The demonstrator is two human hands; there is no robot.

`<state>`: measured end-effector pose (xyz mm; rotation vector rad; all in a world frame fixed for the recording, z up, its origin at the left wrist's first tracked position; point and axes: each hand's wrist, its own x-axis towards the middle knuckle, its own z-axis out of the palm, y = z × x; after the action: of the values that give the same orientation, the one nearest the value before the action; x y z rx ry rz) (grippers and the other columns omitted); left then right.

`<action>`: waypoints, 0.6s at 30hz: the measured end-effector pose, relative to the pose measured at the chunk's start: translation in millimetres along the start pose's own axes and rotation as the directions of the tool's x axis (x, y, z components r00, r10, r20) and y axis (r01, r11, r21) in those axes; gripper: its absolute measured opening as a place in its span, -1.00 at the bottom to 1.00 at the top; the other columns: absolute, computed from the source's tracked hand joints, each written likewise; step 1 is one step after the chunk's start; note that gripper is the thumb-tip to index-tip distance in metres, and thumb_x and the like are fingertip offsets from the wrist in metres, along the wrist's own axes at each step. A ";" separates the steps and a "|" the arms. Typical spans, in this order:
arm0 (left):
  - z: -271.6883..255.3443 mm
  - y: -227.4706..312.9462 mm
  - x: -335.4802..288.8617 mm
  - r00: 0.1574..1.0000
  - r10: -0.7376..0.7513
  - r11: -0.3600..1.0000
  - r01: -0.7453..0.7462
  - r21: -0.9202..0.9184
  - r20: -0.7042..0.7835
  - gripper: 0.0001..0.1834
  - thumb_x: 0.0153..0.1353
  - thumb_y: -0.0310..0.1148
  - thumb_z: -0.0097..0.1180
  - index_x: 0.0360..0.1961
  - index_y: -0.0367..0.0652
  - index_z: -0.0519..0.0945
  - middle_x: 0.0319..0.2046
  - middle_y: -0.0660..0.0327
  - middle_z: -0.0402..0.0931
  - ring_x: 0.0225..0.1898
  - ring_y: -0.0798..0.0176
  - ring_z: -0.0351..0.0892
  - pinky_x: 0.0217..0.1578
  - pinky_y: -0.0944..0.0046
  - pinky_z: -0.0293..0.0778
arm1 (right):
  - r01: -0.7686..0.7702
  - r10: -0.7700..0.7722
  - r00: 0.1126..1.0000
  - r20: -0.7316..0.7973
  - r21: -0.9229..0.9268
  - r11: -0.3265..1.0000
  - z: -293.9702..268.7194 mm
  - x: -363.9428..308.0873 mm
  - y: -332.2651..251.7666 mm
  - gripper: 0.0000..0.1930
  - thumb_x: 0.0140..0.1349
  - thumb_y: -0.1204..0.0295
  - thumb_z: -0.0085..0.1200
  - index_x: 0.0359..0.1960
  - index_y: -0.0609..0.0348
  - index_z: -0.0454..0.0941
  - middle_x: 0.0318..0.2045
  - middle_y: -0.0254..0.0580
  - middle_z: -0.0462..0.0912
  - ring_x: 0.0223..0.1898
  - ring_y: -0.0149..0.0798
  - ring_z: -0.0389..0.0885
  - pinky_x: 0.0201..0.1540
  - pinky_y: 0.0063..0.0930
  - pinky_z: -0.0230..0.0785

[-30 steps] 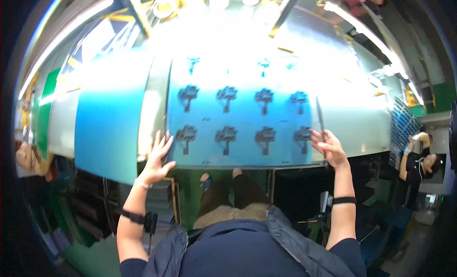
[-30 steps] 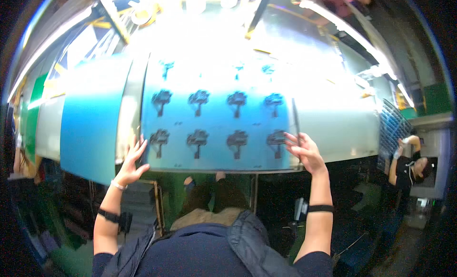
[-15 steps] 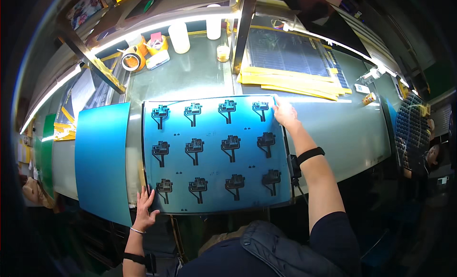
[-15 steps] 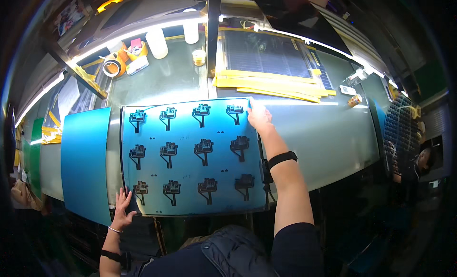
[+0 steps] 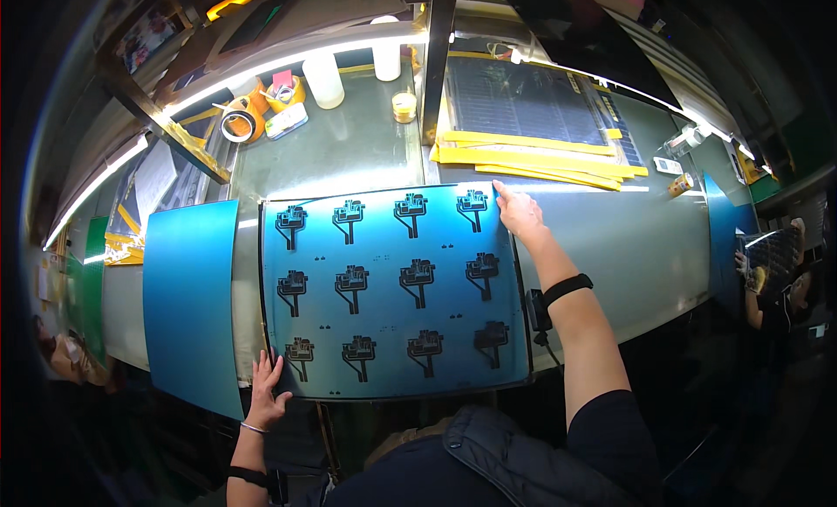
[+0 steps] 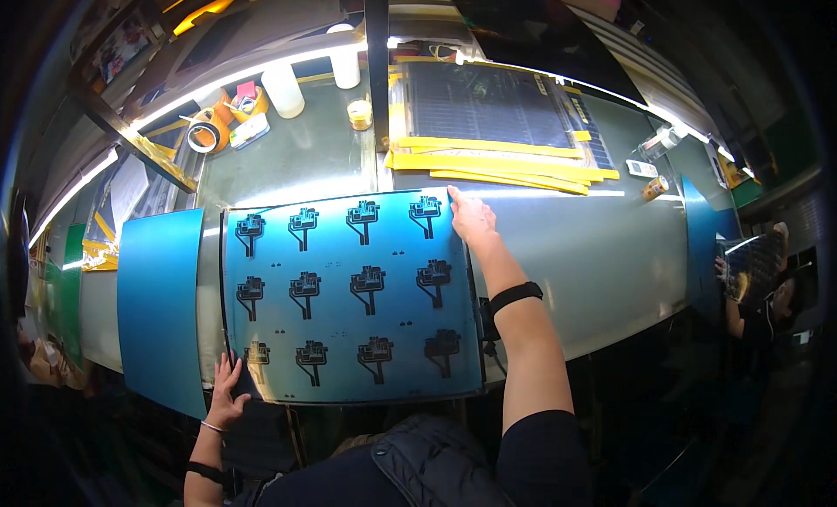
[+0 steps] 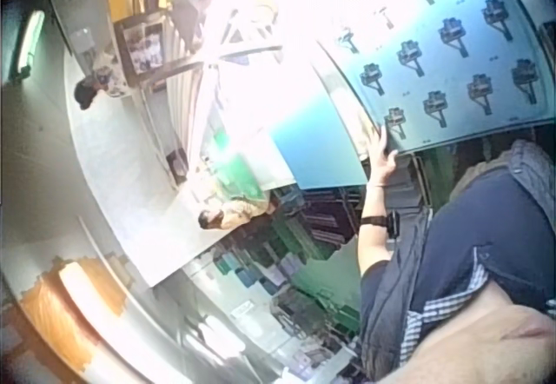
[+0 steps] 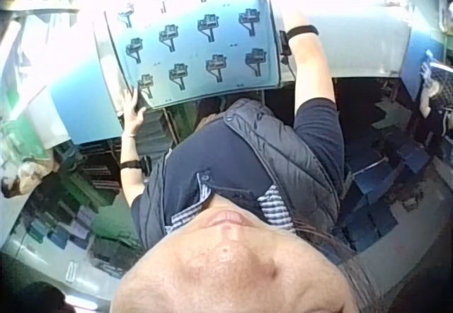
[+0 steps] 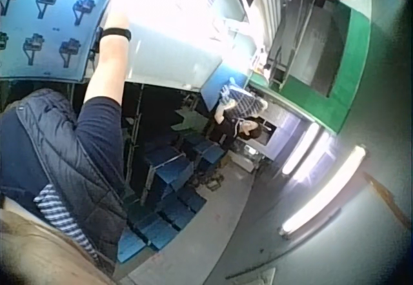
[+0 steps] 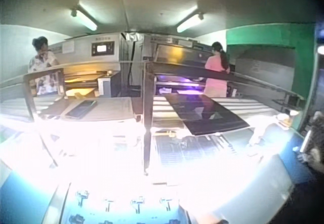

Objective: The person is inspecting and sorting various printed circuit board panels and sheets at a fabrication bench.

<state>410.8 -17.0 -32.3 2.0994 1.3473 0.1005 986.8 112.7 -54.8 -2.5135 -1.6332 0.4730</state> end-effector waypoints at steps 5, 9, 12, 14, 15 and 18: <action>2.1 -3.7 0.8 1.000 0.011 1.000 -0.011 0.000 0.002 -0.08 -0.30 -0.57 0.21 0.24 -0.13 0.18 0.29 -0.05 -0.04 0.34 -0.10 -0.22 0.28 -0.06 -0.35 | 0.013 -0.013 1.000 0.001 -0.076 0.997 -2.6 0.1 -0.1 -0.61 0.26 0.20 -0.20 0.16 -0.37 0.25 -0.15 0.04 0.51 -0.11 0.04 0.51 -0.07 -0.15 0.34; 3.8 -5.9 3.3 1.000 0.011 1.000 -0.011 0.009 0.009 -0.07 -0.30 -0.55 0.24 0.24 -0.13 0.19 0.28 -0.05 -0.04 0.34 -0.10 -0.21 0.28 -0.06 -0.33 | -0.009 0.011 1.000 0.014 -0.132 0.991 -0.5 -0.6 -4.4 -0.61 0.26 0.18 -0.20 0.15 -0.34 0.27 -0.13 0.04 0.49 -0.10 0.01 0.49 -0.08 -0.15 0.33; 0.3 -7.3 -2.0 1.000 -0.009 1.000 0.009 0.013 0.003 -0.07 -0.29 -0.48 0.28 0.24 -0.12 0.19 0.28 -0.06 -0.01 0.34 -0.09 -0.20 0.27 -0.06 -0.31 | 0.026 -0.056 0.994 -0.099 -0.279 0.960 7.5 -1.8 -15.1 -0.59 0.24 0.14 -0.17 0.14 -0.24 0.30 -0.14 0.01 0.45 -0.07 -0.04 0.43 -0.07 -0.15 0.29; -5.3 -6.4 -8.7 0.999 0.011 0.990 -0.005 0.140 -0.041 -0.08 -0.27 -0.42 0.29 0.23 -0.13 0.20 0.27 -0.04 0.00 0.34 -0.08 -0.17 0.27 -0.06 -0.29 | 0.125 -0.205 0.960 -0.189 -0.366 0.922 10.5 -1.6 -29.8 -0.54 0.20 0.14 -0.14 0.11 0.00 0.33 -0.15 -0.03 0.42 -0.03 -0.07 0.35 -0.04 -0.15 0.23; -9.6 -4.5 -13.9 0.996 0.041 0.963 -0.019 0.267 -0.076 -0.09 -0.25 -0.35 0.31 0.23 -0.15 0.20 0.27 -0.03 0.02 0.33 -0.06 -0.15 0.27 -0.06 -0.27 | 0.144 -0.252 0.934 -0.252 -0.380 0.914 20.7 1.5 -27.3 -0.54 0.18 0.16 -0.13 0.08 0.11 0.34 -0.16 -0.03 0.41 -0.02 -0.07 0.34 -0.03 -0.17 0.22; -5.5 6.1 -6.8 0.995 0.097 0.850 -0.093 0.519 0.019 -0.27 0.00 -0.15 0.12 0.20 -0.21 0.22 0.24 0.10 0.11 0.29 0.09 0.02 0.26 -0.06 -0.19 | 0.169 -0.233 0.888 -0.395 -0.191 0.967 32.1 -5.6 -8.1 -0.55 0.17 0.22 -0.13 0.00 0.31 0.36 -0.10 -0.03 0.39 0.02 -0.05 0.29 0.05 -0.22 0.16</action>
<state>410.3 -21.9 -22.9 2.6157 1.3841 -0.2453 967.5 108.5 -82.1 -2.2871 -1.7742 -0.2072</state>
